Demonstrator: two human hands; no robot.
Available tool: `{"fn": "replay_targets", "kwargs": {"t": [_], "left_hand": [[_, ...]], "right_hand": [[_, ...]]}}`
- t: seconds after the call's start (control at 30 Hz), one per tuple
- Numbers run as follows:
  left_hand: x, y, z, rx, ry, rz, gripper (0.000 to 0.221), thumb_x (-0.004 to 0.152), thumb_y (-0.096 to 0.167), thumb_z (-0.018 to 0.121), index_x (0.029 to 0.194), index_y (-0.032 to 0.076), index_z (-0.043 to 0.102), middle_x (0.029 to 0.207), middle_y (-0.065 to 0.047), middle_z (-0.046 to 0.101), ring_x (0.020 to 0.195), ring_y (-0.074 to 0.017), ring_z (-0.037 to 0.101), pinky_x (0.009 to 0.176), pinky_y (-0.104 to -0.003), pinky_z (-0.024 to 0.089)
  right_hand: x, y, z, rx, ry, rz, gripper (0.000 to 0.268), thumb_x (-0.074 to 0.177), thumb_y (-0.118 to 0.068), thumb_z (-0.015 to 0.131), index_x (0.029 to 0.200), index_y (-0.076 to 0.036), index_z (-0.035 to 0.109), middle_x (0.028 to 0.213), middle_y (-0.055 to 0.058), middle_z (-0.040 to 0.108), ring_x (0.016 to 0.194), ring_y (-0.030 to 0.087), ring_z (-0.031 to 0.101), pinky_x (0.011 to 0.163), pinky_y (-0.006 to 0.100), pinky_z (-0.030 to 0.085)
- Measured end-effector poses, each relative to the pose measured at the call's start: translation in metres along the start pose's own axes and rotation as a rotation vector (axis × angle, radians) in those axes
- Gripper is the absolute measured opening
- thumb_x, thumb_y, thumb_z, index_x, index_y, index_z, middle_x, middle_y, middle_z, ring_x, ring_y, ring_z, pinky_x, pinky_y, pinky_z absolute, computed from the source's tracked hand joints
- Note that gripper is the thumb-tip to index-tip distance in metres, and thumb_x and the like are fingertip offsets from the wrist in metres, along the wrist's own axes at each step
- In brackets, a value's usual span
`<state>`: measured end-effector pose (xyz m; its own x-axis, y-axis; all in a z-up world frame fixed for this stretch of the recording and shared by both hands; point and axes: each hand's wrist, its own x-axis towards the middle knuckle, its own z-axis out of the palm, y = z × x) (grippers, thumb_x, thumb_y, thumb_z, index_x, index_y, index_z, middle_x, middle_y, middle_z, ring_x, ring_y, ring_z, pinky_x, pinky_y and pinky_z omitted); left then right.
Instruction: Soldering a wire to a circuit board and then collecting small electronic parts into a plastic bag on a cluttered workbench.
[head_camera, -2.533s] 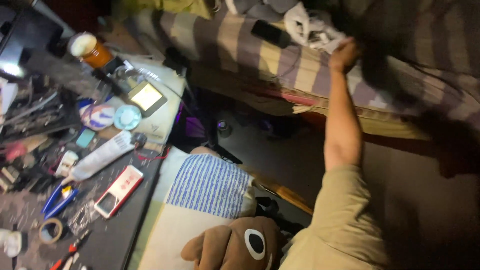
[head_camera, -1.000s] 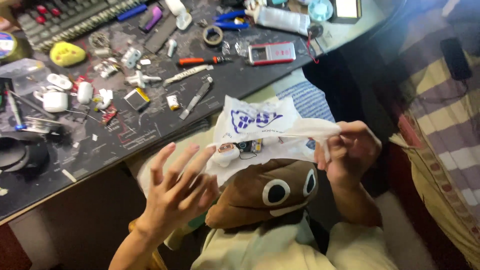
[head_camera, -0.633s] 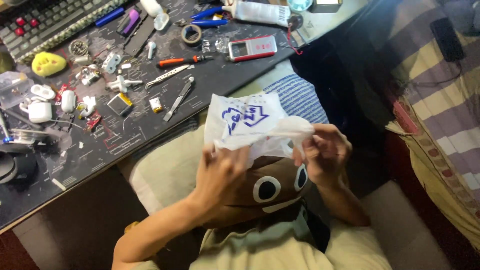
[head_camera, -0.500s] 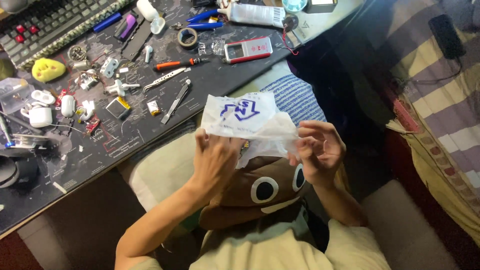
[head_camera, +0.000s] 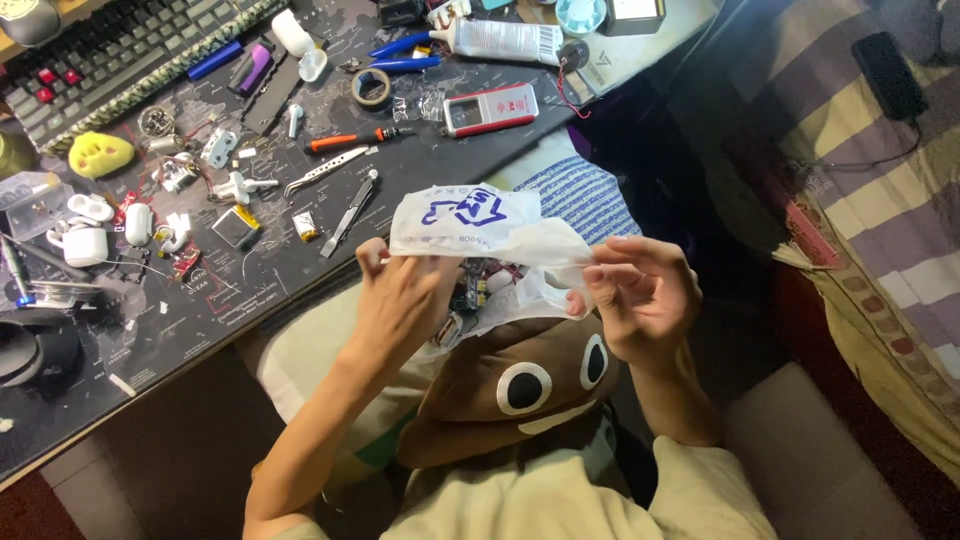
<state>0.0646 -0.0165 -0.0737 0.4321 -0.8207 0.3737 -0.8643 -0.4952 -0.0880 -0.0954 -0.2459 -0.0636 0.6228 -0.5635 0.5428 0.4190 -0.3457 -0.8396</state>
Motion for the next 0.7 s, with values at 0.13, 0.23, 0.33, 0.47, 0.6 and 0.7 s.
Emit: {"fn": "replay_targets", "kwargs": {"t": [0.13, 0.23, 0.33, 0.47, 0.6, 0.7], "left_hand": [[-0.01, -0.01, 0.007, -0.054, 0.003, 0.034, 0.026, 0.106, 0.03, 0.066, 0.082, 0.019, 0.07, 0.079, 0.0, 0.064, 0.072, -0.0201, 0.052, 0.092, -0.05, 0.028], [-0.011, -0.01, 0.024, -0.112, 0.106, 0.003, 0.028, 0.108, 0.034, 0.068, 0.085, 0.018, 0.071, 0.077, -0.003, 0.063, 0.07, -0.0222, 0.054, 0.093, -0.05, 0.032], [-0.01, -0.011, 0.041, -0.034, 0.219, 0.022, 0.019, 0.103, 0.033, 0.073, 0.096, 0.016, 0.073, 0.083, -0.008, 0.064, 0.077, -0.0261, 0.059, 0.091, -0.051, 0.037], [-0.007, -0.009, 0.022, 0.13, -0.217, 0.049, 0.015, 0.106, 0.026, 0.072, 0.116, 0.026, 0.083, 0.102, -0.001, 0.076, 0.098, -0.0207, 0.061, 0.114, -0.055, 0.032], [0.03, -0.004, -0.001, -0.177, -0.375, -0.025, 0.034, 0.109, 0.026, 0.063, 0.142, 0.022, 0.066, 0.098, -0.007, 0.069, 0.09, -0.0239, 0.065, 0.111, -0.057, 0.031], [0.023, -0.008, 0.018, -0.183, -0.331, -0.024, 0.037, 0.106, 0.027, 0.07, 0.14, 0.018, 0.06, 0.106, -0.01, 0.068, 0.096, -0.0271, 0.062, 0.106, -0.048, 0.027]], "right_hand": [[0.007, -0.001, -0.002, -0.025, -0.086, -0.094, 0.033, 0.097, 0.002, 0.081, 0.124, 0.008, 0.064, 0.098, 0.029, 0.078, 0.061, 0.035, 0.081, 0.052, 0.044, 0.068], [0.011, -0.009, 0.005, -0.036, -0.093, -0.12, 0.029, 0.097, 0.002, 0.08, 0.122, 0.009, 0.065, 0.099, 0.029, 0.078, 0.063, 0.034, 0.081, 0.054, 0.044, 0.069], [0.011, -0.008, 0.009, 0.0, -0.08, -0.141, 0.028, 0.098, 0.002, 0.079, 0.121, 0.01, 0.065, 0.099, 0.03, 0.078, 0.061, 0.035, 0.081, 0.055, 0.044, 0.069], [0.02, -0.018, 0.023, -0.038, -0.061, -0.212, 0.025, 0.099, 0.001, 0.079, 0.118, 0.01, 0.066, 0.097, 0.027, 0.077, 0.062, 0.034, 0.08, 0.054, 0.044, 0.068], [0.001, -0.009, 0.012, -0.48, 0.003, -0.71, 0.026, 0.1, -0.014, 0.08, 0.118, 0.001, 0.067, 0.104, 0.023, 0.074, 0.086, 0.033, 0.07, 0.084, 0.043, 0.059], [-0.004, -0.047, 0.025, -0.336, -0.387, -0.763, 0.028, 0.108, -0.011, 0.07, 0.134, -0.003, 0.064, 0.126, 0.02, 0.07, 0.107, 0.031, 0.072, 0.1, 0.04, 0.063]]}}
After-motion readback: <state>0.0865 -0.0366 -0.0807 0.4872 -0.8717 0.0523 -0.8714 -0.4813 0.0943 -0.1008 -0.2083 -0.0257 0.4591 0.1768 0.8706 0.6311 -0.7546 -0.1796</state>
